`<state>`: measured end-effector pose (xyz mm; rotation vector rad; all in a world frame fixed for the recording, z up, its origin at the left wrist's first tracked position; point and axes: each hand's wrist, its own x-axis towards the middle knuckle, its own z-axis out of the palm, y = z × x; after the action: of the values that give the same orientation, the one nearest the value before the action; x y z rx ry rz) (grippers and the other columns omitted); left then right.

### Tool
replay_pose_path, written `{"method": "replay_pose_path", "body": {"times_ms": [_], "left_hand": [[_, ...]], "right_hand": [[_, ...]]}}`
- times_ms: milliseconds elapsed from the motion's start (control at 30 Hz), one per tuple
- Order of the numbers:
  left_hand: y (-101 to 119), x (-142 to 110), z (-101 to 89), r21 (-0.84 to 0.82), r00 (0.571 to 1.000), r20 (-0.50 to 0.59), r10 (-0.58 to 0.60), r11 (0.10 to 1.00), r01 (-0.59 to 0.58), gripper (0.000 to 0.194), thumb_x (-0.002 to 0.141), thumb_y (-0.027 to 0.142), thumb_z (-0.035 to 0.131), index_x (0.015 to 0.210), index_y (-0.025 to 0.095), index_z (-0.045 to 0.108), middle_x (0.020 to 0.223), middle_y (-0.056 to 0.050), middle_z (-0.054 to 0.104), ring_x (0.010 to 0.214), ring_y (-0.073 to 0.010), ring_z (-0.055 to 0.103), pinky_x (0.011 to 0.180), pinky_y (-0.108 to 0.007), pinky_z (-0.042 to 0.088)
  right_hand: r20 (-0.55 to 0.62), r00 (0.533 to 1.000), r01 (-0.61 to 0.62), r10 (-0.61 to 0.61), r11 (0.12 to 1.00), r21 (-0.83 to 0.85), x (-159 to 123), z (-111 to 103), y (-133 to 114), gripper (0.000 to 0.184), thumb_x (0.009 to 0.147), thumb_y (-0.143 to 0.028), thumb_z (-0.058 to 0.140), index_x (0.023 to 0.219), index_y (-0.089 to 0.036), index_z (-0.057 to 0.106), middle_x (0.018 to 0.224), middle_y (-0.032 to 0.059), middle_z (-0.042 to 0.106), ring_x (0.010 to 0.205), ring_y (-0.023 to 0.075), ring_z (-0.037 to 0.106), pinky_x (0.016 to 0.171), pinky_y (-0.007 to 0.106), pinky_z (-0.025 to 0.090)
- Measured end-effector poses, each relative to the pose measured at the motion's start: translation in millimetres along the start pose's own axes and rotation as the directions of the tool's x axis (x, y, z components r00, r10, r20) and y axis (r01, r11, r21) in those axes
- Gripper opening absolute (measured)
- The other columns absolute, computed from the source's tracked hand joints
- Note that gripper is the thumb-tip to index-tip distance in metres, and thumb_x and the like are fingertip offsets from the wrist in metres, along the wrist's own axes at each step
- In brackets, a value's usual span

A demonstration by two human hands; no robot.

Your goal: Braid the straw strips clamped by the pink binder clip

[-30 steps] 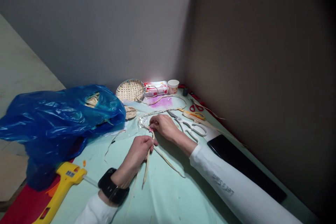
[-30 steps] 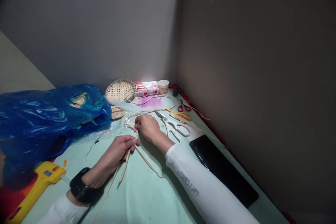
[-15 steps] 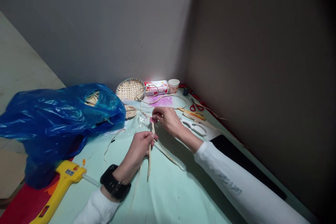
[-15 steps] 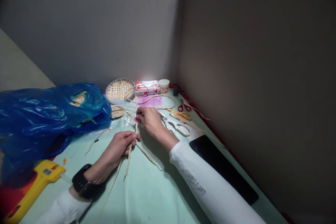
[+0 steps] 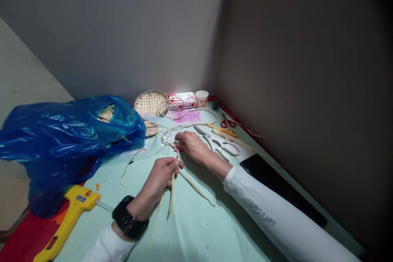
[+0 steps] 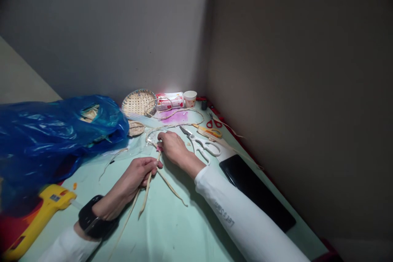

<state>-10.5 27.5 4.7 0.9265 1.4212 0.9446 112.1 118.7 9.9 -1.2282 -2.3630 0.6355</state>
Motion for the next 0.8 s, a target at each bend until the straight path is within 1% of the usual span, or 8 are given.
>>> {"method": "replay_pose_path", "body": {"times_ms": [133, 233, 300, 400, 500, 567, 667, 800], "left_hand": [[-5, -6, 0.2, -0.025, 0.999, -0.005, 0.034, 0.999, -0.034, 0.025, 0.067, 0.033, 0.06, 0.075, 0.01, 0.061, 0.053, 0.007, 0.041, 0.038, -0.0013, 0.022, 0.037, -0.017, 0.012], [-8, -7, -0.5, -0.066, 0.999, 0.0, 0.051, 0.997, -0.051, 0.027, 0.066, 0.036, 0.064, 0.076, 0.011, 0.058, 0.052, 0.008, 0.041, 0.038, -0.0011, 0.021, 0.037, -0.017, 0.013], [-10, -8, -0.8, -0.099, 0.998, 0.019, 0.059, 0.994, -0.056, 0.027, 0.066, 0.036, 0.065, 0.074, 0.011, 0.056, 0.05, 0.009, 0.039, 0.038, -0.0009, 0.021, 0.038, -0.017, 0.012], [-12, -9, -0.5, -0.134, 0.996, 0.039, 0.08, 0.988, -0.074, 0.028, 0.066, 0.035, 0.066, 0.073, 0.012, 0.053, 0.049, 0.01, 0.035, 0.039, -0.0008, 0.021, 0.039, -0.016, 0.013], [-14, -11, 0.4, -0.157, 0.995, 0.02, 0.096, 0.983, -0.091, 0.028, 0.067, 0.032, 0.065, 0.084, 0.015, 0.05, 0.051, 0.01, 0.038, 0.041, -0.0018, 0.024, 0.04, -0.016, 0.015], [-15, -12, 0.7, -0.167, 0.995, 0.007, 0.104, 0.981, -0.101, 0.03, 0.068, 0.029, 0.063, 0.09, 0.018, 0.046, 0.053, 0.011, 0.038, 0.041, -0.0028, 0.025, 0.041, -0.016, 0.017], [-14, -14, 0.4, -0.164, 0.993, 0.026, 0.115, 0.98, -0.109, 0.029, 0.07, 0.029, 0.061, 0.092, 0.02, 0.043, 0.054, 0.012, 0.034, 0.042, -0.0037, 0.024, 0.041, -0.017, 0.017], [-13, -15, -1.7, -0.128, 0.99, 0.065, 0.127, 0.985, -0.118, 0.027, 0.073, 0.03, 0.06, 0.092, 0.02, 0.044, 0.055, 0.011, 0.038, 0.043, -0.0048, 0.024, 0.043, -0.018, 0.017]], "right_hand": [[-0.071, 0.997, -0.034, 0.034, 0.999, -0.003, -21, -2, 1, 0.03, 0.09, -0.018, 0.049, 0.119, -0.013, 0.056, 0.105, 0.0128, 0.065, 0.087, 0.017, 0.059, 0.072, 0.024, 0.037], [-0.105, 0.991, -0.089, 0.088, 0.996, -0.004, -47, -7, -5, 0.026, 0.092, -0.019, 0.042, 0.112, -0.012, 0.057, 0.096, 0.0125, 0.066, 0.084, 0.0181, 0.058, 0.069, 0.025, 0.036], [-0.018, 0.993, -0.116, 0.117, 0.993, 0.024, -65, -7, -14, 0.024, 0.093, -0.025, 0.041, 0.1, -0.013, 0.06, 0.085, 0.0111, 0.066, 0.076, 0.0182, 0.058, 0.063, 0.026, 0.034], [0.101, 0.986, -0.147, 0.136, 0.982, 0.115, -81, -1, -30, 0.026, 0.092, -0.032, 0.042, 0.096, -0.013, 0.06, 0.085, 0.0119, 0.066, 0.073, 0.0178, 0.058, 0.059, 0.025, 0.033], [0.125, 0.978, -0.19, 0.169, 0.965, 0.181, -82, 9, -40, 0.03, 0.089, -0.033, 0.044, 0.104, -0.011, 0.058, 0.09, 0.0138, 0.067, 0.071, 0.0181, 0.058, 0.056, 0.024, 0.033], [0.117, 0.975, -0.21, 0.187, 0.952, 0.225, -78, 15, -42, 0.03, 0.087, -0.03, 0.046, 0.104, -0.01, 0.059, 0.088, 0.0142, 0.068, 0.07, 0.018, 0.059, 0.056, 0.024, 0.033], [0.072, 0.979, -0.204, 0.192, 0.941, 0.271, -71, 20, -38, 0.025, 0.085, -0.024, 0.045, 0.087, -0.01, 0.065, 0.081, 0.0127, 0.068, 0.069, 0.0169, 0.057, 0.056, 0.024, 0.032], [0.018, 0.986, -0.166, 0.169, 0.937, 0.309, -68, 20, -31, 0.03, 0.086, -0.021, 0.042, 0.069, -0.013, 0.066, 0.068, 0.0064, 0.066, 0.061, 0.0127, 0.052, 0.058, 0.023, 0.031]]}}
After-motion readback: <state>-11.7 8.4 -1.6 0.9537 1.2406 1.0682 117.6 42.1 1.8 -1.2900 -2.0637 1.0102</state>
